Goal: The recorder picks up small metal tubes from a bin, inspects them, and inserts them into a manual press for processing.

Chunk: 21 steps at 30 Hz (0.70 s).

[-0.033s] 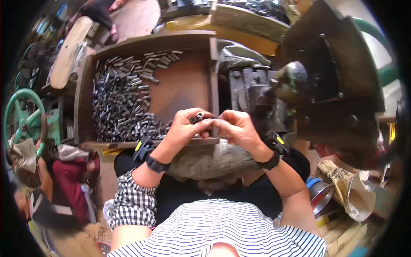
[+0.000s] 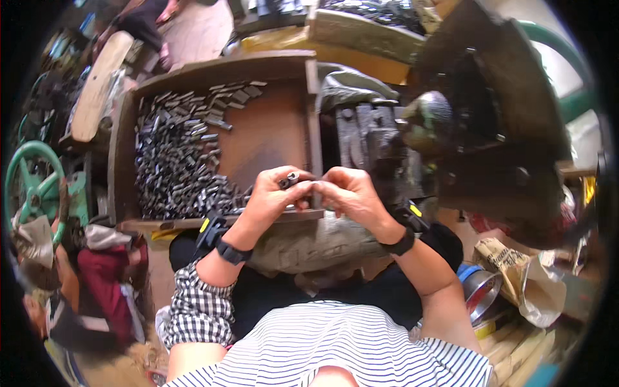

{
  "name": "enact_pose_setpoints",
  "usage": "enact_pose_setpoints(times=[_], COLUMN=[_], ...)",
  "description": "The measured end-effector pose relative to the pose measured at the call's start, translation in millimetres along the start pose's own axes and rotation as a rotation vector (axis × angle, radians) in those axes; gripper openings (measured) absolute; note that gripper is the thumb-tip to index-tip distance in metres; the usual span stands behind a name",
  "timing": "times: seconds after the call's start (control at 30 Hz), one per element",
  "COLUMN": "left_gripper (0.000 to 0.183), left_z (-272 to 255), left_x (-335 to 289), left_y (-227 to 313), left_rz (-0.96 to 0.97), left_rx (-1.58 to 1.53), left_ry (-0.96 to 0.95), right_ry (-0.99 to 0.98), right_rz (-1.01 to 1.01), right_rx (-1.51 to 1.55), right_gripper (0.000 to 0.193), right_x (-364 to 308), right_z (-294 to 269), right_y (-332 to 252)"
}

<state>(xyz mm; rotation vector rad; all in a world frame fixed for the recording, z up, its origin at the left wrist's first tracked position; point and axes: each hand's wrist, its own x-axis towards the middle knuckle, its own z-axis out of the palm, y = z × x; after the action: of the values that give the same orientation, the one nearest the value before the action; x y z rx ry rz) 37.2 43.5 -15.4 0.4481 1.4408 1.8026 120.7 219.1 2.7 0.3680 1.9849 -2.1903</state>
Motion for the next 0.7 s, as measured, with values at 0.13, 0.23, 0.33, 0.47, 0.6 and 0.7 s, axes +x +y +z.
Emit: enact_pose_setpoints(times=[0.13, 0.23, 0.33, 0.47, 0.6, 0.7], left_gripper=[0.018, 0.015, 0.014, 0.017, 0.020, 0.018], left_z=[0, -1, -3, 18, 36, 54], left_x=[-7, 0, -7, 6, 20, 44], left_y=[0, -1, 3, 15, 25, 24], left_rz=[-0.077, -0.061, -0.066, -0.074, -0.025, -0.027], left_rx=[-0.142, -0.219, -0.263, -0.174, -0.032, -0.058], left_ry=[0.108, 0.142, 0.192, 0.186, 0.127, 0.156], right_ry=[0.214, 0.208, 0.323, 0.988, 1.357, 1.344], right_rz=[-0.363, -0.481, -0.568, -1.158, -0.868, -0.934], right_rx=[-0.483, -0.559, -0.852, -0.725, -0.895, -0.416], right_gripper=[0.033, 0.030, 0.025, 0.039, 0.041, 0.037], right_x=[-17, -73, -160, -234, -226, -180], right_z=[9, 9, -6, -95, -155, -171], right_y=[-18, -67, -125, -136, -117, -93])
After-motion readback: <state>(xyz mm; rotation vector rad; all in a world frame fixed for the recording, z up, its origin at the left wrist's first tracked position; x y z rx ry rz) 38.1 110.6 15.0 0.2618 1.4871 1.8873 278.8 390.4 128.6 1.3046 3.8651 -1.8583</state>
